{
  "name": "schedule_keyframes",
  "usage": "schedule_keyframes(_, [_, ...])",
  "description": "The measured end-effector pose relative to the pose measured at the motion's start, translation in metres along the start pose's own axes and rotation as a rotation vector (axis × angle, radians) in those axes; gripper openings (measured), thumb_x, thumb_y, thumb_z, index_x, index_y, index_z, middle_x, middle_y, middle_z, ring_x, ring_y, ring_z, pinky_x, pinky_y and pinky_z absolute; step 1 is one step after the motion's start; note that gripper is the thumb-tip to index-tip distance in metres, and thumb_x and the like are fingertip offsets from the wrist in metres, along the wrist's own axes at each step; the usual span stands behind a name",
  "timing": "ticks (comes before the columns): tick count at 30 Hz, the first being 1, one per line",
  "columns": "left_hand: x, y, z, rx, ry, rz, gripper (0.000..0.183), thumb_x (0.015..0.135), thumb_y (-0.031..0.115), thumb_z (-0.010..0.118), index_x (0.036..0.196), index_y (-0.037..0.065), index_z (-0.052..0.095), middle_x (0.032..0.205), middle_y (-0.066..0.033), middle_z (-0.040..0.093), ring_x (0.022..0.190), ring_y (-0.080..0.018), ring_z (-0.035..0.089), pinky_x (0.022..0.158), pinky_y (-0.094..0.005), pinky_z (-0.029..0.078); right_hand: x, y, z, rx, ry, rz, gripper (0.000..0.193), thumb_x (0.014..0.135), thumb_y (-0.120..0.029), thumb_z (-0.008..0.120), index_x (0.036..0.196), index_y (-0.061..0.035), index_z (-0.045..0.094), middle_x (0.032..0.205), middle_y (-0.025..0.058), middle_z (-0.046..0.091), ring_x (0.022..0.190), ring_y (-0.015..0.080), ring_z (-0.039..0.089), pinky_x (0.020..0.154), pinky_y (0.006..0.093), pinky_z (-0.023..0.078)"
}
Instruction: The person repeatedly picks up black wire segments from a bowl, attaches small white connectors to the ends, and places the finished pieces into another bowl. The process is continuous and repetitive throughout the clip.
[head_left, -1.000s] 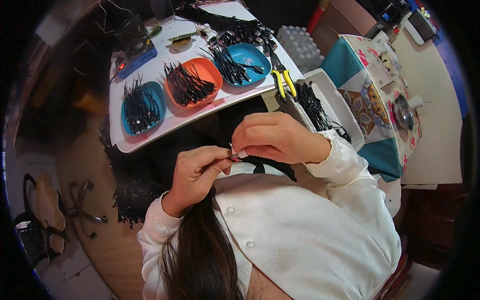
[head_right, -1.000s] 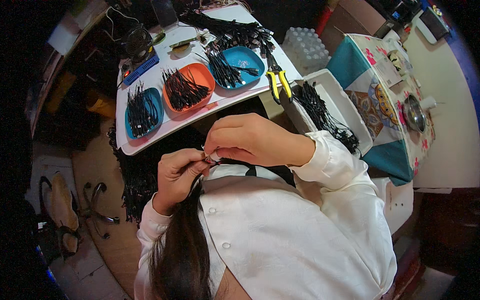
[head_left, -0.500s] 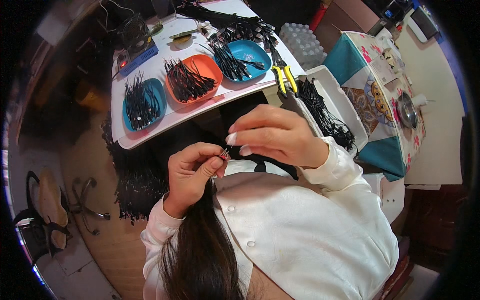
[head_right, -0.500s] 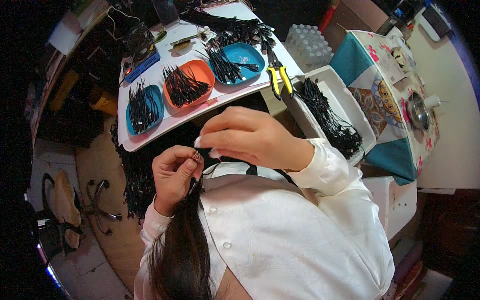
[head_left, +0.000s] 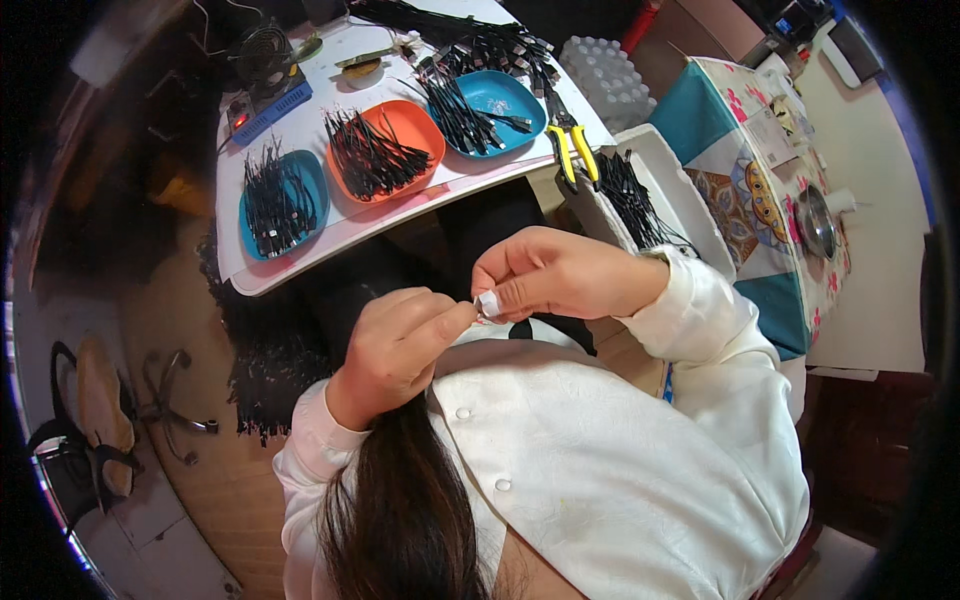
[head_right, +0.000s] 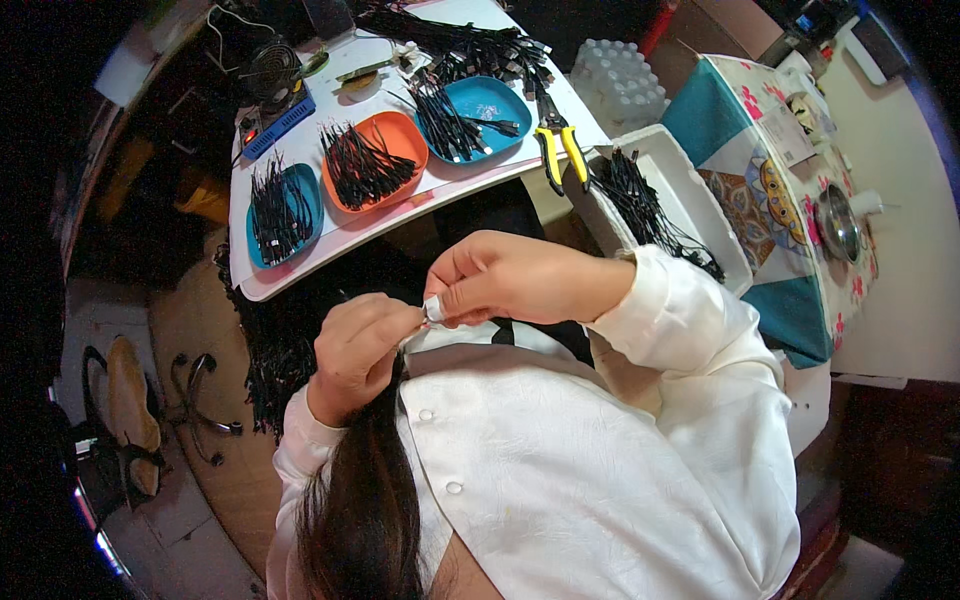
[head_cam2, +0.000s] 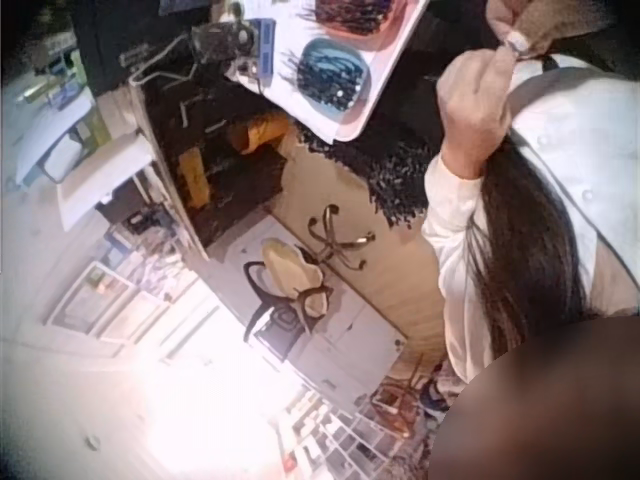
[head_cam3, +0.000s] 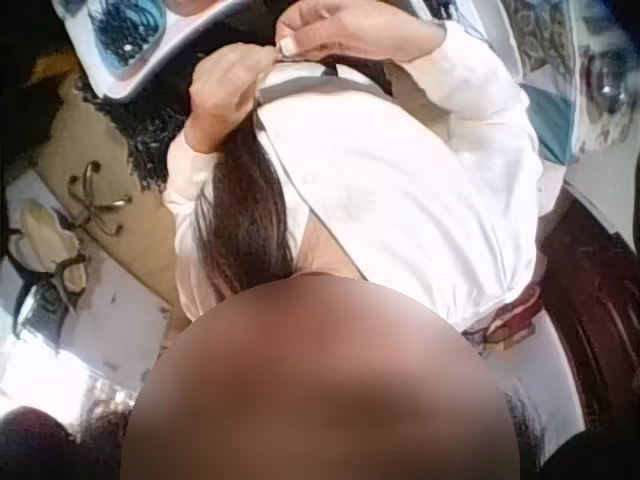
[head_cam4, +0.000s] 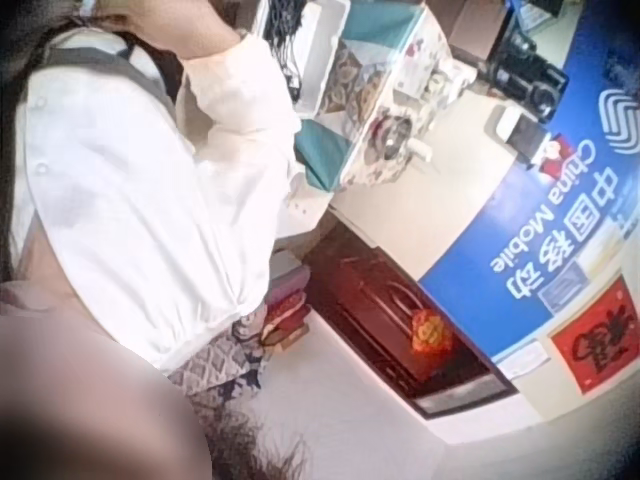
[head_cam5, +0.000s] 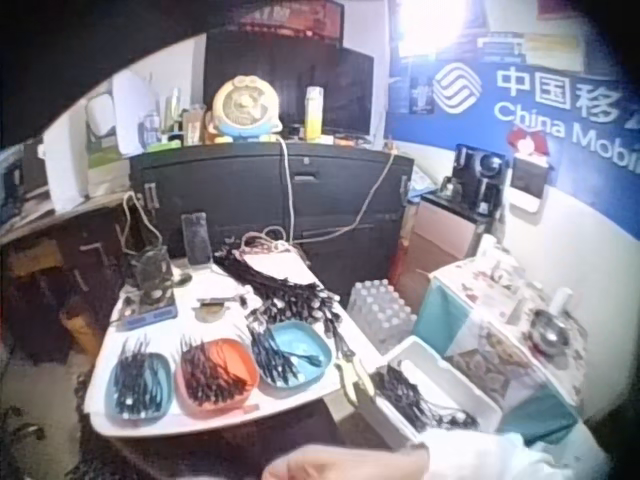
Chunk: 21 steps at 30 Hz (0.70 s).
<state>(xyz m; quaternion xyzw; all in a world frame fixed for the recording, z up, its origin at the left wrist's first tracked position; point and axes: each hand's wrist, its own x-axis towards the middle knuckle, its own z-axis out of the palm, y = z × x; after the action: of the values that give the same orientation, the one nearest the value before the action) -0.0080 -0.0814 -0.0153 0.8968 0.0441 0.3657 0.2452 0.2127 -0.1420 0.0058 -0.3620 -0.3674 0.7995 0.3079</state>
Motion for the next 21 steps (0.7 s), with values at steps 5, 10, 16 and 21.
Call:
schedule_keyframes(5, [-0.010, -0.005, 0.003, -0.560, 0.042, -0.403, 0.011, 0.084, -0.006, 0.063, 0.094, -0.002, 0.065, 0.077, -0.0108, 0.063, 0.064, -0.0148, 0.058, 0.058, -0.0255, 0.045, -0.005, 0.003, 0.003, -0.474, 0.170, -0.302, 0.012, 0.090, -0.008, 0.065, 0.099, -0.0008, 0.064, 0.087, 0.0020, 0.064, 0.083, 0.0128, 0.061, 0.070, 0.0246, 0.048])
schedule_keyframes(10, [-0.020, -0.006, 0.015, -1.111, 0.184, -0.594, 0.008, 0.091, -0.001, 0.062, 0.099, -0.004, 0.064, 0.079, -0.0048, 0.062, 0.068, -0.0094, 0.056, 0.063, -0.0226, 0.045, -0.001, 0.003, 0.013, -1.191, 0.364, -1.049, 0.023, 0.075, -0.004, 0.074, 0.095, -0.0037, 0.062, 0.092, 0.0085, 0.060, 0.081, 0.0274, 0.060, 0.067, 0.0328, 0.048])
schedule_keyframes(16, [-0.018, 0.003, 0.016, -0.823, 0.147, -0.570, 0.008, 0.090, -0.004, 0.062, 0.097, -0.004, 0.065, 0.078, -0.0044, 0.062, 0.068, -0.0105, 0.057, 0.062, -0.0237, 0.046, -0.004, 0.010, 0.020, -1.101, 0.374, -0.833, 0.013, 0.079, -0.003, 0.070, 0.089, -0.0027, 0.061, 0.085, 0.0091, 0.058, 0.073, 0.0242, 0.058, 0.061, 0.0326, 0.045])
schedule_keyframes(21, [-0.019, -0.004, 0.013, -0.873, 0.103, -0.545, 0.008, 0.088, -0.005, 0.061, 0.094, -0.003, 0.066, 0.080, -0.0061, 0.062, 0.066, -0.0122, 0.056, 0.061, -0.0236, 0.044, -0.006, 0.011, 0.015, -0.444, 0.235, -0.373, 0.017, 0.087, -0.013, 0.071, 0.095, 0.0005, 0.063, 0.088, 0.0045, 0.064, 0.073, 0.0083, 0.055, 0.066, 0.0254, 0.047])
